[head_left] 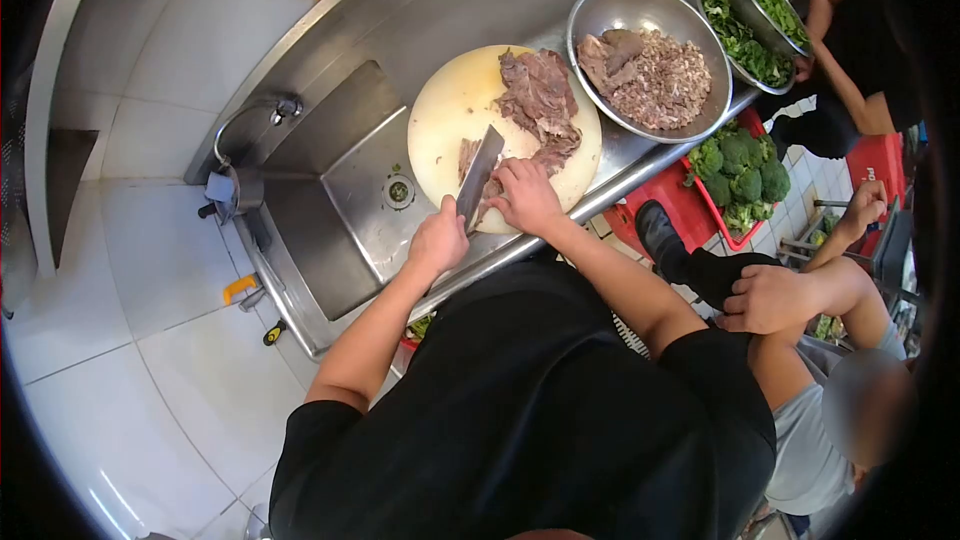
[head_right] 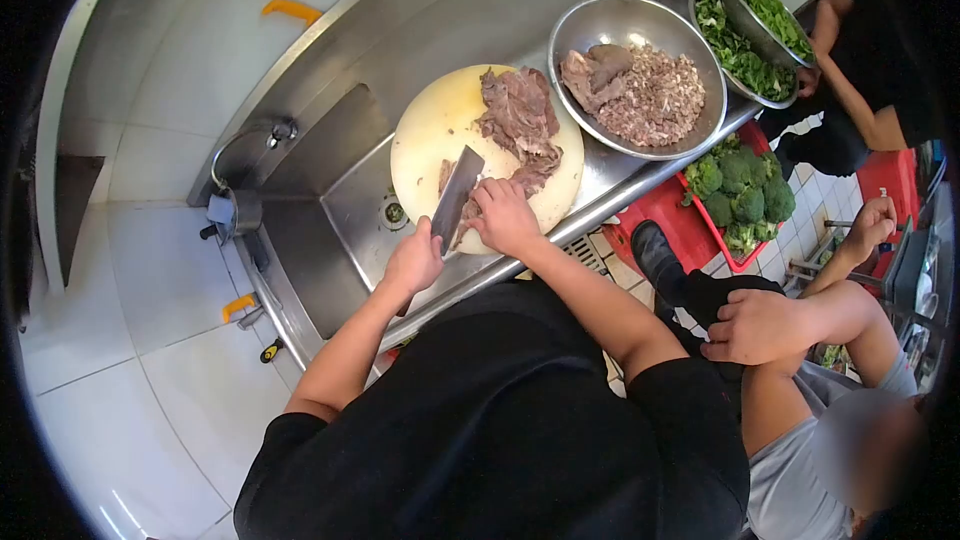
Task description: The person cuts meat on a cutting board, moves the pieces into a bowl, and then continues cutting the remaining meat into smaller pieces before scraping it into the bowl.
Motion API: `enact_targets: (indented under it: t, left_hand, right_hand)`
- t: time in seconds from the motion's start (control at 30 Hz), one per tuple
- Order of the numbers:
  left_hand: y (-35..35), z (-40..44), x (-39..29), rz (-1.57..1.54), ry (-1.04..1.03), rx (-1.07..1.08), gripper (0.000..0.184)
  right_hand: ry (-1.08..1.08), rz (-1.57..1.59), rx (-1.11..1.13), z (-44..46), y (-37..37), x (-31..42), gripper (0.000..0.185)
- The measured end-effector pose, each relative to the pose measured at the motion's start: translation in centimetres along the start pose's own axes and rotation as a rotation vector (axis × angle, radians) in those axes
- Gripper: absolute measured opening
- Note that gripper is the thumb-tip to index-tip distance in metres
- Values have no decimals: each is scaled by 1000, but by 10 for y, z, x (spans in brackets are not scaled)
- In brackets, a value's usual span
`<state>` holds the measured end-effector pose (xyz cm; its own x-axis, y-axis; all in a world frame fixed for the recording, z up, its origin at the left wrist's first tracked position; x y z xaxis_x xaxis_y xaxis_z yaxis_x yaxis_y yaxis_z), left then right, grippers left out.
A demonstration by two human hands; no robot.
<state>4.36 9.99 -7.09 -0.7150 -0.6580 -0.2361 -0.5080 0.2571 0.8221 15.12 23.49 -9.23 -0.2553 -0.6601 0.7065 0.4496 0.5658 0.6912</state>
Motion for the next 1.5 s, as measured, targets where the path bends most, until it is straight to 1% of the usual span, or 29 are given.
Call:
enact_targets:
  t: [0.03,0.13,0.23,0.33,0.43,0.57,0.67,0.77,0.9,0.97,1.07,1.17,1.27,1.37,1.47,1.5]
  left_hand:
    - [2,0,-1,3,-6,2,26]
    - [6,-2,-7,21,1,10,25]
    - [12,3,-13,25,-9,-3,25]
    - [9,5,-12,18,-14,-5,25]
    - [7,7,-14,0,-29,-26,24]
    - [15,4,-12,33,-22,-8,24]
    - [18,3,-13,44,-23,-5,24]
    - [22,1,-15,45,-60,-25,23]
    - [26,-18,-14,50,-29,0,22]
    - [31,-35,-18,57,-17,40,22]
    - [17,-44,-11,74,42,88,24]
    - [-3,-17,-15,17,44,29,24]
    - [0,7,-25,-6,-2,-14,25]
    - [8,10,-20,17,-33,0,25]
    - [33,-19,-20,50,-53,19,25]
    - [34,-32,-18,65,-32,53,25]
  right_hand:
    - [11,15,-5,1,-2,0,46]
    - [-49,3,19,7,-5,-4,40]
    - [24,50,-28,5,4,2,35]
    - [75,180,39,-2,7,15,31]
    - [106,154,-6,-4,-7,18,28]
    - [61,138,-57,0,-15,11,24]
    - [22,125,-37,2,-11,8,20]
    - [64,102,-82,2,-4,7,17]
    - [62,51,-47,4,-4,5,13]
    - [75,40,-60,7,-3,6,11]
    - [63,89,-18,9,-6,3,9]
    - [81,95,-12,9,-12,-3,9]
    - [107,88,-19,8,-15,-6,8]
    - [111,134,37,11,-11,-7,7]
    - [34,143,-80,11,21,8,7]
    - [43,129,-62,10,15,6,7]
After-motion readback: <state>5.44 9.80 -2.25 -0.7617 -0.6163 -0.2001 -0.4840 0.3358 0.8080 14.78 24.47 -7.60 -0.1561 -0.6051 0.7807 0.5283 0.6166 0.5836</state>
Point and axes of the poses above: each hand's wrist, its own z-axis towards the middle knuckle, its own y-axis out of the back of the hand, x = y × z, the point moved 8 cm from there along z, towards the middle knuckle, and after that the axes turned 8 degrees about z, right-handed, at the moved point
